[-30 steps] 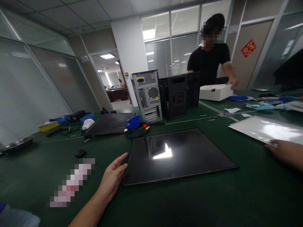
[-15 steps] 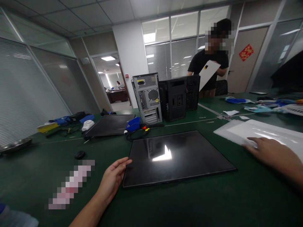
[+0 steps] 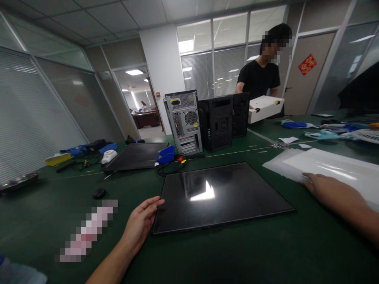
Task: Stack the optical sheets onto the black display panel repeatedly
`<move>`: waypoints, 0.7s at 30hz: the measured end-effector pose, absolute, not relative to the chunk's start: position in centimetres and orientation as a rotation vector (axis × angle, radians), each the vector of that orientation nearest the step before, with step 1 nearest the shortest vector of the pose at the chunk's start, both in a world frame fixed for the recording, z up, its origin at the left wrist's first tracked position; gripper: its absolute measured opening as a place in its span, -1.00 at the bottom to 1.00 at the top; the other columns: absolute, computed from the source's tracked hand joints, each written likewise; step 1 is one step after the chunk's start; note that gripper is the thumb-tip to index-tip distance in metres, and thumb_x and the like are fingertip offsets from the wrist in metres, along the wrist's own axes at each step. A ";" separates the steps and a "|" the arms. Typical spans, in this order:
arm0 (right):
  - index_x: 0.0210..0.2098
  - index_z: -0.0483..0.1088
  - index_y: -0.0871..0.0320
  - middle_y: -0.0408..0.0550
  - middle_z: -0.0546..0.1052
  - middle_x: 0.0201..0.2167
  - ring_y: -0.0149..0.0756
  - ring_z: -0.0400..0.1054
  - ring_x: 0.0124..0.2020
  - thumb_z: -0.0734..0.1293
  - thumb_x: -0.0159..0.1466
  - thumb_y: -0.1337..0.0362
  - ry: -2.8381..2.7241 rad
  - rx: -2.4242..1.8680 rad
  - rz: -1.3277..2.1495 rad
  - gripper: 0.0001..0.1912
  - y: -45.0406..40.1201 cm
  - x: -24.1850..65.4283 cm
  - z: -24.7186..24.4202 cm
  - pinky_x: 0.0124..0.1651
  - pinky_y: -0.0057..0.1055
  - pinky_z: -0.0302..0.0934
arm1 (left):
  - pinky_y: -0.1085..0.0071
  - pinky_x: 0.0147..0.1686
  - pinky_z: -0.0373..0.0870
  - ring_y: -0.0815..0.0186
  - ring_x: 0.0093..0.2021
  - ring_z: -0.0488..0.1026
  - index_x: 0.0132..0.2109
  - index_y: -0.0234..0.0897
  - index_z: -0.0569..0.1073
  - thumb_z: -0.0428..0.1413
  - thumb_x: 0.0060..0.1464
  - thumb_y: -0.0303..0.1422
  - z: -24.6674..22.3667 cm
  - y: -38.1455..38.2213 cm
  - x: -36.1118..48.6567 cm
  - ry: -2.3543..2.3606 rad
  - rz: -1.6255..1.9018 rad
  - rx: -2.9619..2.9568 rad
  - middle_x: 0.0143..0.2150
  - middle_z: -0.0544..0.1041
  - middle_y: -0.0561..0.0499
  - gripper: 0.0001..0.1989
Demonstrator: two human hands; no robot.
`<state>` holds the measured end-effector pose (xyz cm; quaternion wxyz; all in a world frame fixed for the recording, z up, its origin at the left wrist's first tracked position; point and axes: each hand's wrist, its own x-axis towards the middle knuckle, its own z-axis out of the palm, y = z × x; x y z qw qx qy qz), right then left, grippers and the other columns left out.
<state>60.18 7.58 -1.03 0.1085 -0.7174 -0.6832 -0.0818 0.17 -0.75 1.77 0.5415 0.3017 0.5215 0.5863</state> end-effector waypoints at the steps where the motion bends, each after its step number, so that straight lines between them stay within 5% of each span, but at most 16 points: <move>1: 0.05 0.37 0.26 0.30 0.47 -0.15 -0.05 0.41 -0.22 0.00 0.31 -0.09 -1.997 -2.116 -0.265 -0.35 7.4 59.9 -0.9 -0.32 -0.23 0.22 | 0.32 -0.21 0.48 0.20 -0.18 0.57 -0.06 -0.36 0.47 0.20 -0.06 -0.50 1.8 -0.8 0.2 1.243 1.393 0.717 -0.04 0.58 -0.23 -0.65; 11: 0.18 0.25 0.16 0.15 0.40 0.02 -0.04 0.32 -0.04 0.07 0.32 0.00 -2.113 -1.755 -0.536 -0.44 5.0 53.3 1.9 -0.06 -0.15 0.26 | 0.33 -0.23 0.49 0.22 -0.20 0.57 -0.08 -0.35 0.47 0.21 -0.08 -0.51 1.7 -0.7 0.1 1.238 1.391 0.718 -0.07 0.59 -0.21 -0.67; 21: 0.25 0.14 -0.07 -0.07 0.28 0.19 -0.16 0.20 0.16 0.17 0.31 0.05 -2.669 -1.070 0.069 -0.48 2.7 45.3 1.4 0.14 -0.08 0.19 | 0.36 -0.22 0.48 0.22 -0.18 0.57 -0.09 -0.35 0.49 0.21 -0.08 -0.51 2.4 -0.9 0.6 1.272 1.386 0.704 -0.07 0.59 -0.20 -0.67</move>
